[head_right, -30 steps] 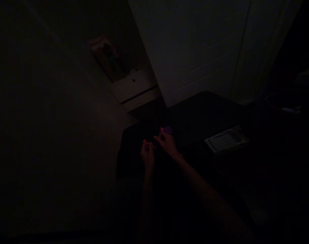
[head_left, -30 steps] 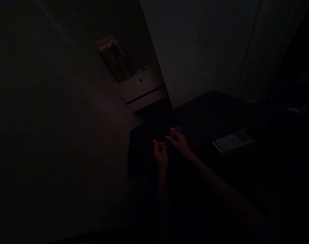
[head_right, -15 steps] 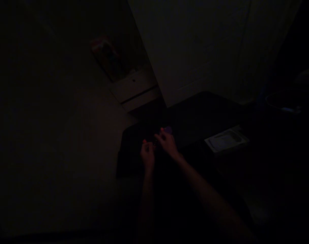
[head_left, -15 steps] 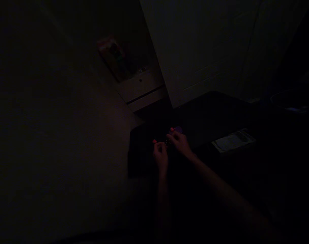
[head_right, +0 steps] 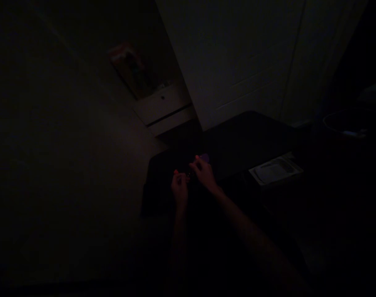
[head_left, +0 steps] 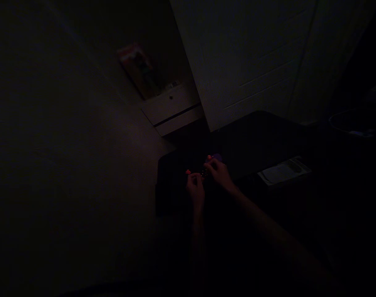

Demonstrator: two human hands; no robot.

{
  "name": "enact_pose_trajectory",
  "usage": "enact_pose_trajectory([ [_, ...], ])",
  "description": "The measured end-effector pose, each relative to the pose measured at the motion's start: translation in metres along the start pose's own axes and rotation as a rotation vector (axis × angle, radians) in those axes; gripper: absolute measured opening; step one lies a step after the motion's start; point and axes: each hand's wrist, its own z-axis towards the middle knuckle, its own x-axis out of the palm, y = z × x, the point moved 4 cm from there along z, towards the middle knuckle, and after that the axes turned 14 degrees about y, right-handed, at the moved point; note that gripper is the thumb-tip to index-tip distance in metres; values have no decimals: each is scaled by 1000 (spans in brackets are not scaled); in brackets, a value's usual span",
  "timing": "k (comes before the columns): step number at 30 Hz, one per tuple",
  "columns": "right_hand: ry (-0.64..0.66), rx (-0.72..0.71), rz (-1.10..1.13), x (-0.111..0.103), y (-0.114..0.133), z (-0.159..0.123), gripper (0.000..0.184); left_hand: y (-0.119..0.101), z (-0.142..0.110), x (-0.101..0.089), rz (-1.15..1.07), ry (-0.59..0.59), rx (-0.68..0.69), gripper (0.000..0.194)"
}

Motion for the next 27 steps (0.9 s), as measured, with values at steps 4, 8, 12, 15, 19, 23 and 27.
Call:
enact_pose_trajectory([
  [4, -12, -13, 37, 0, 2, 0, 31, -1, 0, -1, 21, -3, 12, 25],
  [8, -28, -10, 56, -1, 4, 1, 32, -2, -1, 0, 14, 10, 1, 25],
  [12, -35, 0, 57, -2, 5, 0, 31, -3, -1, 0, 4, 1, -7, 26],
  [15, -28, 10, 71, -1, 3, 0, 29, -1, 0, 0, 10, 3, 0, 25],
  [19, -23, 16, 79, 1, -2, 1, 28, 1, 0, 0, 5, -1, -3, 24],
  [23, -27, -4, 65, 1, -2, 1, 25, 1, -1, 0, 4, 4, -4, 23],
  [27, -15, -31, 54, 0, 0, 1, 18, -2, -2, -1, 4, -1, 7, 23],
])
